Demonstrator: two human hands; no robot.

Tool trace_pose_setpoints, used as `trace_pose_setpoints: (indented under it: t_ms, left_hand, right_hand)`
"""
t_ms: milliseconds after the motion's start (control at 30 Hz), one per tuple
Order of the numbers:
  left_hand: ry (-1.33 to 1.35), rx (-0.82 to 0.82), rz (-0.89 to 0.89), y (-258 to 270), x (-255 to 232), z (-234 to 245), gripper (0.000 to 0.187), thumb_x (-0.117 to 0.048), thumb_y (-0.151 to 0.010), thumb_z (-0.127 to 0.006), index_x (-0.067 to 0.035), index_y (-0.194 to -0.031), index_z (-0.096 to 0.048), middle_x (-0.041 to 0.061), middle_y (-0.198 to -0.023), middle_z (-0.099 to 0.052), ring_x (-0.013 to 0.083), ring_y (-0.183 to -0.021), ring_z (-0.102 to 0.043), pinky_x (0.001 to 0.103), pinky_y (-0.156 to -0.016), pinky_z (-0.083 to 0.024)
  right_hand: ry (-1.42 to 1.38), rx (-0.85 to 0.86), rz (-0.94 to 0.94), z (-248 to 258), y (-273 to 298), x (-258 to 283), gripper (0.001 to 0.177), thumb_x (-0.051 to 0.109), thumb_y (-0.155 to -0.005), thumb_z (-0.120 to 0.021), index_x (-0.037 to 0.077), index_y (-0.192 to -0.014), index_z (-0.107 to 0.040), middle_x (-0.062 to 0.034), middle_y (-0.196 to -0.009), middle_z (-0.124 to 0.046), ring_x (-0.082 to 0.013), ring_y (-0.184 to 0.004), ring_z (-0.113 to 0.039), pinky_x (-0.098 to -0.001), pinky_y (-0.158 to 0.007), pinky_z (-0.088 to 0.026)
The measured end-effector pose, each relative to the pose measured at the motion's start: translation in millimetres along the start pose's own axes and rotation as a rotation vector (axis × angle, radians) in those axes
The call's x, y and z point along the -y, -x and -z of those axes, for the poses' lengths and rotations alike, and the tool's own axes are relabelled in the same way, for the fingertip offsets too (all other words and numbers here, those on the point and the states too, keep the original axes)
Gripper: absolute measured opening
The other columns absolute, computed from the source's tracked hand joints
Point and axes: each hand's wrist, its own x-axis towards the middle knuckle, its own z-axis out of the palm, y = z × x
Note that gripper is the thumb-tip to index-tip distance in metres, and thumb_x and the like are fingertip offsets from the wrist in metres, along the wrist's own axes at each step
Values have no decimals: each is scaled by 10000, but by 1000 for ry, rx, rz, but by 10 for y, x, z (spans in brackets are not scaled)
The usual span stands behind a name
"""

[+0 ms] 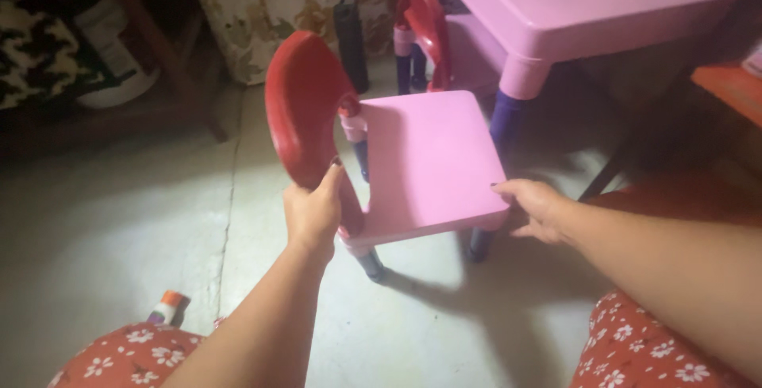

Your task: The person assembles a small plastic chair by inserting blue legs into a pink seat frame, then attaching a red backrest. They also move a pink table and another chair to arrange the furniture.

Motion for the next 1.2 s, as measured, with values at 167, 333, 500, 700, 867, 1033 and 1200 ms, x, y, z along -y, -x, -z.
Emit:
trace_pose_setpoints:
  t_ms: [167, 333, 500, 700, 867, 1033, 1200]
  left_hand:
    - [-21, -3, -65, -71, -231, 68, 290, -242, -853, -719, 26, -962, -731, 102, -794, -725, 188, -697, -671, 364, -641, -526]
    - [-186, -116, -190, -158, -692, 23, 265, -246, -824, -733, -12, -943, -772, 97, -774, -762, 183, -687, -717, 359, -662, -551]
    - [-230, -195, -190, -352, -1078, 11, 275, -278, -844, -745, -36, -969, -786, 108, -854, -779, 201, -758, -732, 369, -738, -562]
    - [-353, -198, -185, -585, -1143, -70, 279, -295, -844, -747, -52, -976, -782, 113, -894, -780, 215, -802, -743, 371, -776, -554]
    - [-387, -113, -296, -595, -903, -94, 322, -277, -852, -745, -35, -1065, -731, 132, -963, -773, 248, -900, -748, 383, -837, -559]
    - [-701, -349, -531, -235, -614, -210, 806, -290, -757, -876, -64, -1415, -467, 216, -1517, -356, 433, -1367, -388, 543, -1104, -352]
    - [-835, 141, -1002, 122, -553, -462, 876, -258, -664, -873, -116, -1414, -442, 155, -1493, -429, 363, -1429, -361, 618, -1150, -269]
  right_hand:
    - [9, -135, 107, -229, 94, -70, 520, 304, -898, -611, 132, -1387, -572, -92, -1277, -677, -279, -1214, -604, -539, -1050, -408]
    - [-31, -255, 367, -400, 246, 115, 539, 344, -889, -706, 52, -1320, -569, -133, -1155, -687, -265, -1075, -646, -437, -952, -492]
    - [-39, -322, 623, -407, 287, 338, 426, 377, -899, -693, 56, -1179, -687, -85, -1084, -702, -170, -1005, -637, -320, -880, -503]
    - [-127, -347, 586, -427, 201, 462, 348, 292, -875, -651, 49, -1122, -691, -96, -983, -690, -182, -895, -650, -340, -787, -524]
    - [-170, -340, 525, -484, 226, 573, 367, 299, -861, -643, 42, -1116, -698, -85, -952, -692, -190, -853, -655, -361, -736, -533]
    - [-135, -314, 504, -536, 250, 680, 376, 316, -862, -643, 49, -1123, -691, -89, -956, -693, -183, -840, -658, -362, -722, -542]
    - [-156, -227, 439, -618, 196, 715, 393, 318, -867, -639, 16, -1116, -681, -108, -974, -682, -195, -842, -654, -382, -721, -537]
